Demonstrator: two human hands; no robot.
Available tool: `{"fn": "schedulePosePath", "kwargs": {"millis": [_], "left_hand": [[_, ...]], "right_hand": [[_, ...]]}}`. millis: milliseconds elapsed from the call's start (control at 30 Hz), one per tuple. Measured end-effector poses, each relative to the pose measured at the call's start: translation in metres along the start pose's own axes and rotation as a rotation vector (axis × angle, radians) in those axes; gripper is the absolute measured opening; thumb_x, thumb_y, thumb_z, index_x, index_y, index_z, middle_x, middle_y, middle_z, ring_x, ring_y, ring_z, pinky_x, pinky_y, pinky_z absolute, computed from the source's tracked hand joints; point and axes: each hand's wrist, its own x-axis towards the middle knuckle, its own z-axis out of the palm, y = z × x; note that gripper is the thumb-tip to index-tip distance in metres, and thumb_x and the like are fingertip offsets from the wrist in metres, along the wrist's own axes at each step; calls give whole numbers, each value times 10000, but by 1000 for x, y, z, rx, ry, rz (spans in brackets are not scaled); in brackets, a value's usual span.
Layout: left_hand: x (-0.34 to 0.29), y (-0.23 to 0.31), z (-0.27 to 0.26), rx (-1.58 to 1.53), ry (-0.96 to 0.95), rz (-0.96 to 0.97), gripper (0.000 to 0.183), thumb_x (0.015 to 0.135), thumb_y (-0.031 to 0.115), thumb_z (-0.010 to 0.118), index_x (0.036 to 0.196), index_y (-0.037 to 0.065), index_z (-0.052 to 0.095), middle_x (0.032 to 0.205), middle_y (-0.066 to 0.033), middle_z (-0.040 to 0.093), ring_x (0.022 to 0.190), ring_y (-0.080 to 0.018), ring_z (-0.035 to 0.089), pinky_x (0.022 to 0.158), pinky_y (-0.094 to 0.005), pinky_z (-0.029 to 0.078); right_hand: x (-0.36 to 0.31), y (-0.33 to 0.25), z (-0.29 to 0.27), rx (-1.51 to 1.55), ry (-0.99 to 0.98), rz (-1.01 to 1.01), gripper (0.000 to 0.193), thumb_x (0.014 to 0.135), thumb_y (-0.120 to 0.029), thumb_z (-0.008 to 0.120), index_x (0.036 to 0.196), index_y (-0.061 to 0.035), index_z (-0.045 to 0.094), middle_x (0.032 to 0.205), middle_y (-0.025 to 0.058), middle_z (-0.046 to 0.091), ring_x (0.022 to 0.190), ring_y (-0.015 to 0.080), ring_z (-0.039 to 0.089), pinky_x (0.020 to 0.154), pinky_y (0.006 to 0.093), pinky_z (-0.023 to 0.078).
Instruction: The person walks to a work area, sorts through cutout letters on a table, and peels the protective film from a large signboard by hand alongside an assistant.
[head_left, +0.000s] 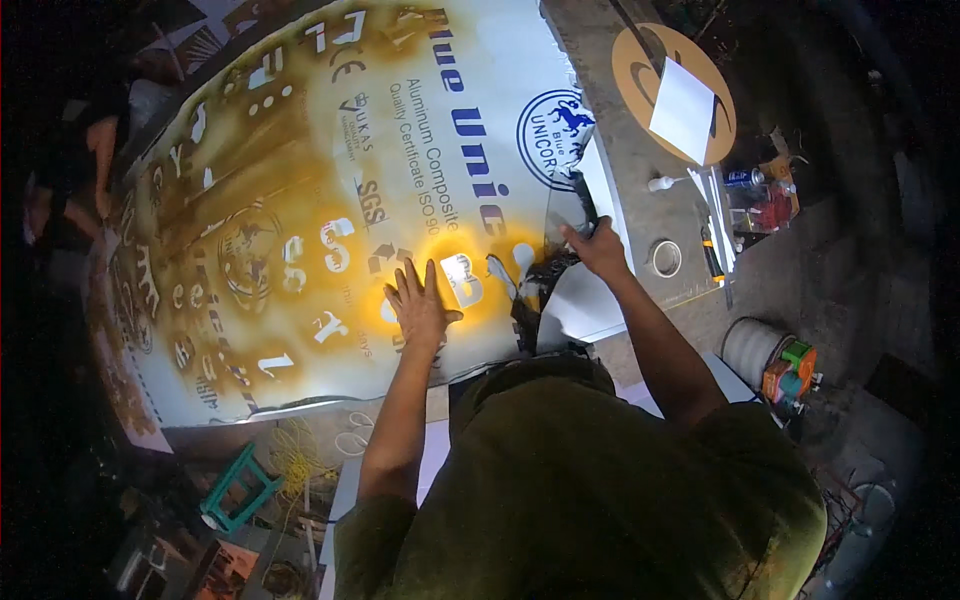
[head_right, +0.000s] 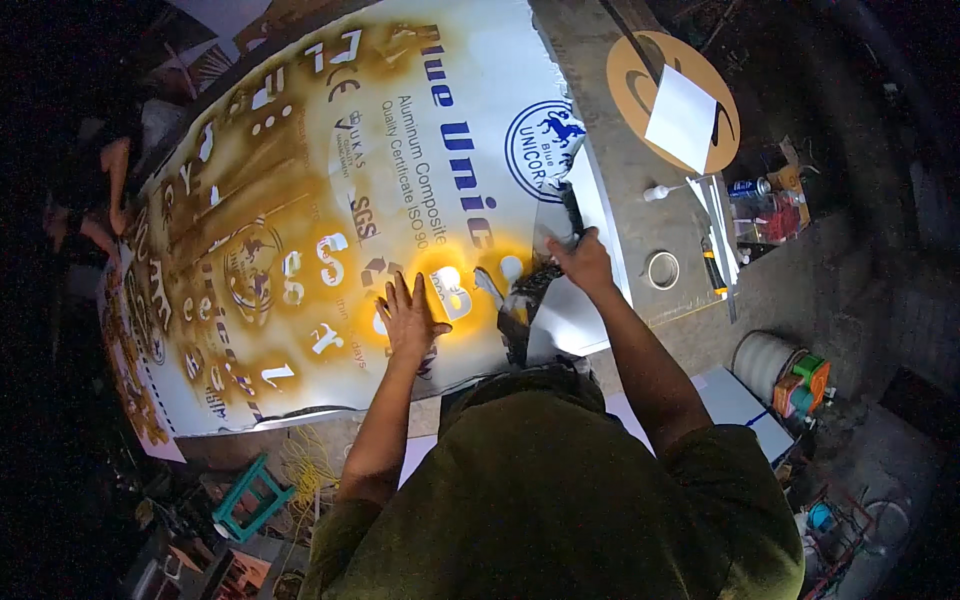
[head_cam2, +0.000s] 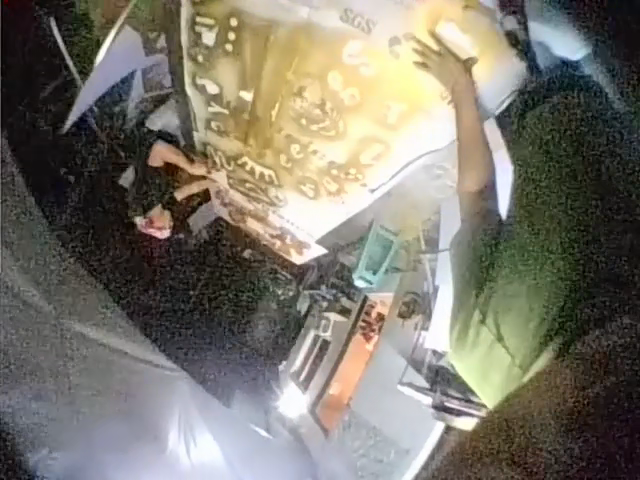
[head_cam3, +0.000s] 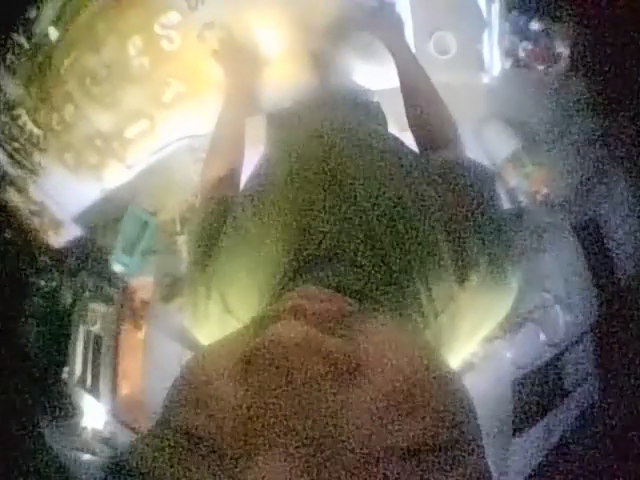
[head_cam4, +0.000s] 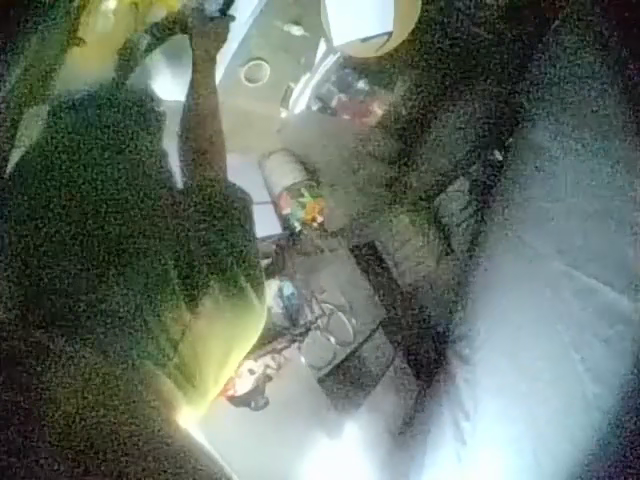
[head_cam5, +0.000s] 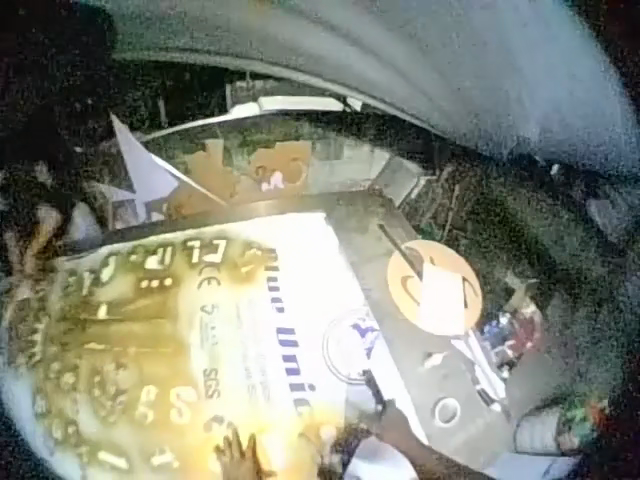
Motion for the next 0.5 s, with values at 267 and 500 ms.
{"fn": "schedulePosePath", "kwargs": {"millis": [267,500], "left_hand": [[6,-7,5,171,-148,0,1208,548,482,839,1495,201,144,1547,-179,78,1414,-371,137,1107,-588,100],[7,-9,7,183,-115,26,1199,559,505,828,1495,194,146,1543,-187,88,1410,-378,141,1094,-601,129]], "right_hand": [[47,-13,30,-94,-239,168,1003,614,-743,669,1049,151,534,994,303,630,957,381,639,819,405,515],[55,-3,81,-363,-160,-46,422,814,-403,570,937,-12,669,982,228,659,918,374,643,785,436,516]]}}
